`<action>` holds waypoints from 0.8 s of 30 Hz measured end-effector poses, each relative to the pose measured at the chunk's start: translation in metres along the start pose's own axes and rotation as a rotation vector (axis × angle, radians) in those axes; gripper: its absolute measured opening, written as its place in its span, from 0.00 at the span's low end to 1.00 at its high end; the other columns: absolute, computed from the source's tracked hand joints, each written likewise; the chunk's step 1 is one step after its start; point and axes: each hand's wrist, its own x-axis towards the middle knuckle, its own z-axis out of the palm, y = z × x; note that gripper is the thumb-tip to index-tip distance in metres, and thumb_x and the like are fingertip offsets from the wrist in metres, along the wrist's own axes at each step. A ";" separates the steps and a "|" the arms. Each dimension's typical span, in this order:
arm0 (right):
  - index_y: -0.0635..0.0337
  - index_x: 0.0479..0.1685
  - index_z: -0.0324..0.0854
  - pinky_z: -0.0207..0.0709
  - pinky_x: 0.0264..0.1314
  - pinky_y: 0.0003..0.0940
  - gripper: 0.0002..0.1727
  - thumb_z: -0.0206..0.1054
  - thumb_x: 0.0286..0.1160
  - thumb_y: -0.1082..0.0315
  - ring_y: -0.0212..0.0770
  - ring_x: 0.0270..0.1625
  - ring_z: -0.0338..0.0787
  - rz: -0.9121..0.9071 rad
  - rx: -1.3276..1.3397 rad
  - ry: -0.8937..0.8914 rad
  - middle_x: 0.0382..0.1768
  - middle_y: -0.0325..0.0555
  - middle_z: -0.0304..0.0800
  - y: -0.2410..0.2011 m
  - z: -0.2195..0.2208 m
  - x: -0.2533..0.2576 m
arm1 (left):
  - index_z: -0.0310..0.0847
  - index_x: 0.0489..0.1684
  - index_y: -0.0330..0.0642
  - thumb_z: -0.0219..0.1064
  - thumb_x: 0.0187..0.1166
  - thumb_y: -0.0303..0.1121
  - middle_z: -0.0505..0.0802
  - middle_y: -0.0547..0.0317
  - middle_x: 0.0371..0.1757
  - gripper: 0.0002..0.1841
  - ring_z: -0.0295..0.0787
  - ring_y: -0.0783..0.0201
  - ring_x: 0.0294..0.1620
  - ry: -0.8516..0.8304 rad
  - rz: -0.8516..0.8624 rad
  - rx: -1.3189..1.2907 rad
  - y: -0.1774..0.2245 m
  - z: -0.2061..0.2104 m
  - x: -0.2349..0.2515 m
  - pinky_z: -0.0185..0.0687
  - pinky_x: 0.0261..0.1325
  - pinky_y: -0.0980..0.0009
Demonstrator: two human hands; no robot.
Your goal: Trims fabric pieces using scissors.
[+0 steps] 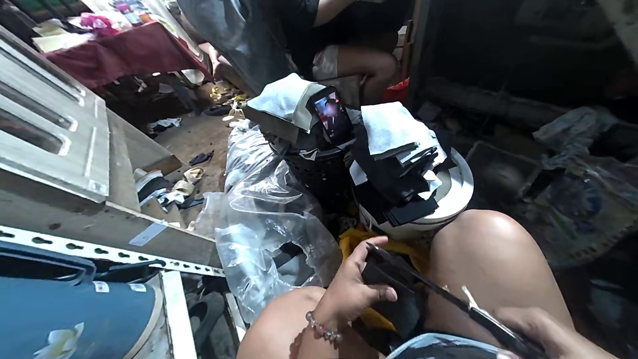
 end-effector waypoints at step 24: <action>0.56 0.39 0.80 0.73 0.30 0.14 0.12 0.77 0.69 0.60 0.19 0.26 0.79 -0.516 0.093 0.065 0.25 0.29 0.81 -0.156 -0.030 0.122 | 0.89 0.29 0.31 0.84 0.48 0.19 0.97 0.67 0.33 0.12 0.93 0.81 0.42 0.096 0.153 0.047 0.058 0.056 -0.037 0.88 0.50 0.80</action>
